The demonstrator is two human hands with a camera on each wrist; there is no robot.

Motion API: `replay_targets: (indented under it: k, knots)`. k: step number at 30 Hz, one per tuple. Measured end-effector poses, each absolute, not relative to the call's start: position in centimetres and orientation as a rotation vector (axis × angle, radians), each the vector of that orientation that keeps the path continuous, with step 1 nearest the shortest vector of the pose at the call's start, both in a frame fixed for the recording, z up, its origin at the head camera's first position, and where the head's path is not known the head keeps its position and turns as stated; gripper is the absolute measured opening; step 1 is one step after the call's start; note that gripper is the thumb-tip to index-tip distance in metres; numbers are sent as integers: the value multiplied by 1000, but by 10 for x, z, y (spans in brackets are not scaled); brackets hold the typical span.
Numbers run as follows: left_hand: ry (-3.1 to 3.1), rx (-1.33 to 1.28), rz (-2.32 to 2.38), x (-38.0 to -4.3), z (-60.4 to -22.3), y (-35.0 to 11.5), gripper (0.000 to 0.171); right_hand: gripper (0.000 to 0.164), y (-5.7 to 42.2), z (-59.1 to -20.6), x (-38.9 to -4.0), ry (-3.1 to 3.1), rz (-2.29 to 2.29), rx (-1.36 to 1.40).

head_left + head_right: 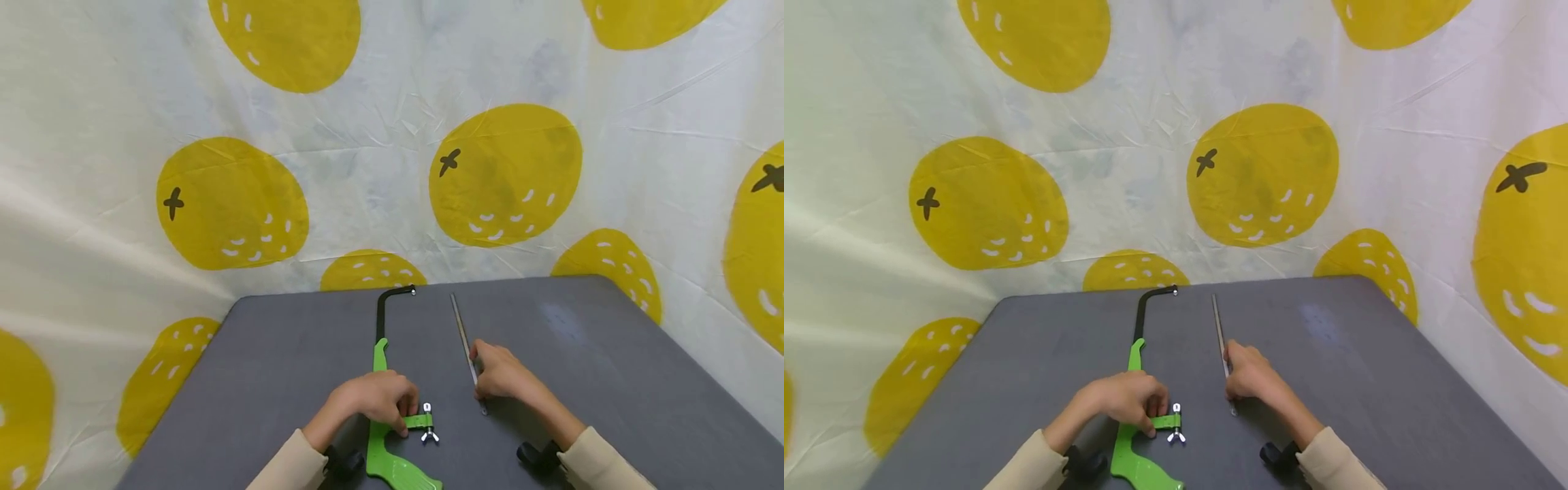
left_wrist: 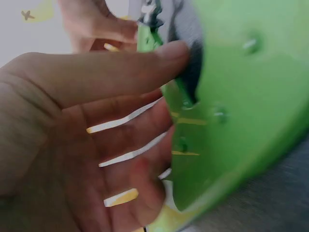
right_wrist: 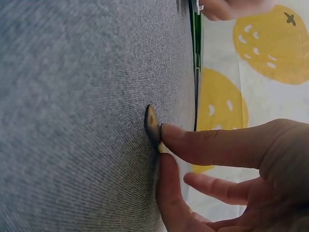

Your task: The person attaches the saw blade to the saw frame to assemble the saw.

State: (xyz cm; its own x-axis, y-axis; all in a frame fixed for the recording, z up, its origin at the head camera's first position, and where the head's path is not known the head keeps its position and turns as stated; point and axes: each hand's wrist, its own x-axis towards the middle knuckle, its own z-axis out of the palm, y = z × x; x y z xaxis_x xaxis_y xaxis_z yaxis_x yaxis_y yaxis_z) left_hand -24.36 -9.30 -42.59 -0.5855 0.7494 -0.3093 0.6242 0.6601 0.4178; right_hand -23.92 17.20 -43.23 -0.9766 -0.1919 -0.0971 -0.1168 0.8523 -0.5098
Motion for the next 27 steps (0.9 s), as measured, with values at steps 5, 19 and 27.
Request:
replay_targets:
  k: [5,19,27]
  knots:
    - [2366,1082,341,-247,-423,-90,19,45,172,-433,-242,2879,-807,-302]
    - [2366,1066,376,-251,-427,-95,21,30,174,-438,-243,2660,-1074,-228]
    - [2348,1059,452,-247,-432,-98,18,32,184,-440,-248,2445,-1265,-294]
